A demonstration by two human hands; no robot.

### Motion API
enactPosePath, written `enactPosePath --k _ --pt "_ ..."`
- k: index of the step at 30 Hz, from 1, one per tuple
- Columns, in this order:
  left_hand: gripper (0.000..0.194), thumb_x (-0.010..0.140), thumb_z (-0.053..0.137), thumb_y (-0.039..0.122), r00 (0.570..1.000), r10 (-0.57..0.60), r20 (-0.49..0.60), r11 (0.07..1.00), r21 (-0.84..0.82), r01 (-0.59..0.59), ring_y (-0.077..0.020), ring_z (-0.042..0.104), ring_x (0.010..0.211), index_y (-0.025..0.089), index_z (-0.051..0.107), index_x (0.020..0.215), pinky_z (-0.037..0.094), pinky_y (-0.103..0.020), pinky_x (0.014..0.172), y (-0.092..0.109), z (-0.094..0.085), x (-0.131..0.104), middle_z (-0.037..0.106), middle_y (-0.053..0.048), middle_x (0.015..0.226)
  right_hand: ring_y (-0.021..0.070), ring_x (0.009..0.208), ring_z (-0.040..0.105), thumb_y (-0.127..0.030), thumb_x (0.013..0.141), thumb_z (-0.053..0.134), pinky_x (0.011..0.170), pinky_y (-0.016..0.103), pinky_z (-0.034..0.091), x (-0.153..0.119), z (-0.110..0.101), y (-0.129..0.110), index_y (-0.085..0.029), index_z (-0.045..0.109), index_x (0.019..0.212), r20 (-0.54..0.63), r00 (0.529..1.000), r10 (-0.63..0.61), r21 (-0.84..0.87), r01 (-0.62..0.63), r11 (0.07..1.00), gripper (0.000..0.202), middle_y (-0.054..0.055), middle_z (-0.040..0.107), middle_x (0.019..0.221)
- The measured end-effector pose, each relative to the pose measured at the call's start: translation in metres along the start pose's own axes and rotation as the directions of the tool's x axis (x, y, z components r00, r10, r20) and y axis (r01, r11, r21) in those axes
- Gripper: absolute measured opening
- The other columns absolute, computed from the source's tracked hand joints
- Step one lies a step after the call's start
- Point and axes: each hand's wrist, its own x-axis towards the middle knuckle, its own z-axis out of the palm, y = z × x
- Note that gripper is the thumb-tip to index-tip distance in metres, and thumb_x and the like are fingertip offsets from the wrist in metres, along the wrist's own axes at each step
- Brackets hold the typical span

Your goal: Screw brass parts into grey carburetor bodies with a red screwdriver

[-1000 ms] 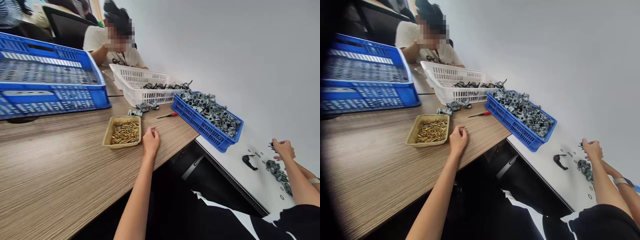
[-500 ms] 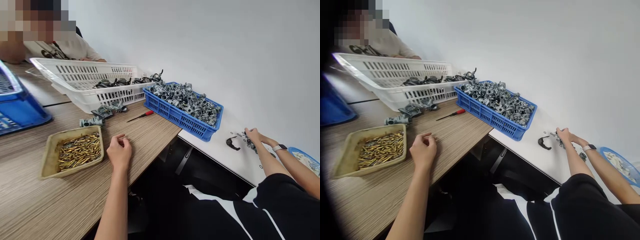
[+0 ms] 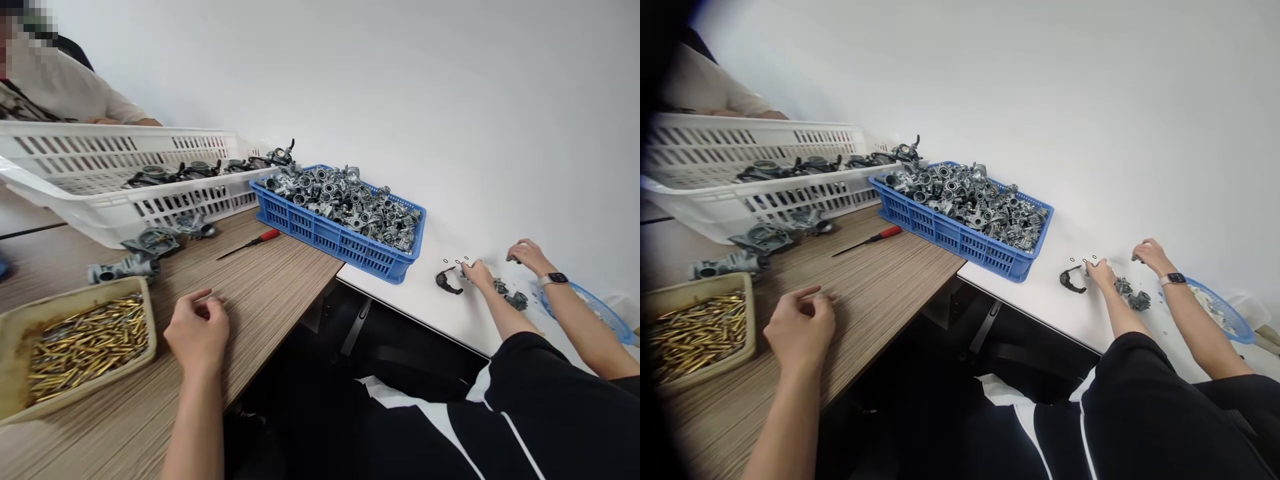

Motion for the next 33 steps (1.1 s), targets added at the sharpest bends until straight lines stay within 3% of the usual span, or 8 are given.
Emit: enactPosePath --k 6,10,13,17,22,25,28,33 --pt "0.024 0.082 0.052 0.033 1.0 -0.002 0.001 1.0 0.026 0.002 -0.0259 0.068 0.077 0.024 0.066 0.1 0.058 -0.045 0.092 0.001 -0.001 -0.001 0.07 0.0 0.075 0.0247 0.114 0.067 -0.04 0.102 0.068 0.096 0.047 0.06 -0.019 0.054 -0.024 -0.02 0.064 0.136 -0.024 0.977 0.214 -0.018 -0.215 0.977 0.039 0.011 0.064 0.137" --pt "0.024 0.081 0.053 0.033 1.0 -0.013 -0.003 0.999 0.036 0.013 -0.0268 0.069 0.081 0.024 0.066 0.099 0.057 -0.046 0.094 0.003 -0.002 0.0 0.069 -0.001 0.075 0.0305 0.117 0.065 -0.051 0.104 0.058 0.099 0.05 0.054 -0.029 0.077 -0.029 -0.015 0.06 0.136 -0.064 0.958 0.28 -0.022 -0.282 0.959 0.049 0.017 0.067 0.129" --pt "0.024 0.082 0.053 0.031 1.0 -0.019 0.005 1.0 0.011 0.018 -0.027 0.072 0.086 0.022 0.066 0.099 0.058 -0.045 0.093 0.004 -0.002 0.0 0.071 -0.002 0.078 0.0383 0.123 0.06 -0.058 0.103 0.045 0.099 0.051 0.05 -0.032 0.078 -0.026 -0.012 0.054 0.135 -0.079 0.958 0.275 -0.012 -0.277 0.961 0.057 0.026 0.068 0.125" --pt "0.023 0.084 0.053 0.027 1.0 -0.02 0.024 1.0 -0.022 0.02 -0.0271 0.074 0.088 0.02 0.065 0.102 0.058 -0.044 0.092 0.005 -0.004 -0.001 0.073 -0.003 0.082 0.0439 0.128 0.057 -0.06 0.096 0.051 0.1 0.056 0.047 -0.029 0.073 -0.026 -0.011 0.055 0.132 -0.069 0.957 0.28 0.001 -0.281 0.96 0.061 0.029 0.067 0.128" --pt "0.022 0.087 0.052 0.026 0.999 -0.015 0.046 0.999 -0.052 0.018 -0.0277 0.075 0.088 0.02 0.064 0.104 0.058 -0.042 0.089 0.003 -0.005 0.0 0.076 -0.007 0.086 0.0508 0.134 0.049 -0.058 0.092 0.054 0.109 0.065 0.038 -0.015 0.059 -0.051 -0.008 0.057 0.131 -0.127 0.958 0.258 0.053 -0.253 0.966 0.064 0.034 0.06 0.137" --pt "0.023 0.087 0.052 0.029 0.999 -0.017 0.049 0.998 -0.059 0.02 -0.0275 0.075 0.086 0.02 0.064 0.104 0.058 -0.041 0.087 0.001 -0.005 0.001 0.076 -0.007 0.085 0.0472 0.133 0.049 -0.055 0.095 0.046 0.108 0.062 0.039 0.001 0.046 -0.084 -0.009 0.055 0.133 -0.182 0.97 0.162 0.109 -0.144 0.984 0.06 0.032 0.059 0.138" --pt "0.024 0.086 0.051 0.031 0.999 -0.018 0.043 0.998 -0.06 0.021 -0.0268 0.075 0.085 0.021 0.065 0.104 0.058 -0.04 0.085 0.0 -0.005 0.001 0.077 -0.007 0.085 0.0378 0.128 0.054 -0.051 0.1 0.04 0.108 0.051 0.042 0.017 0.032 -0.13 -0.014 0.057 0.13 -0.201 0.978 -0.064 0.151 0.096 0.984 0.051 0.024 0.063 0.136" --pt "0.023 0.086 0.052 0.03 0.999 -0.015 0.036 0.997 -0.076 0.018 -0.0262 0.076 0.085 0.021 0.066 0.102 0.058 -0.039 0.082 -0.002 -0.004 0.001 0.078 -0.007 0.085 0.0256 0.105 0.066 -0.046 0.099 0.05 0.098 0.035 0.048 0.023 0.017 -0.209 -0.02 0.066 0.106 -0.063 0.877 -0.476 0.186 0.479 0.858 0.031 0.012 0.074 0.115"
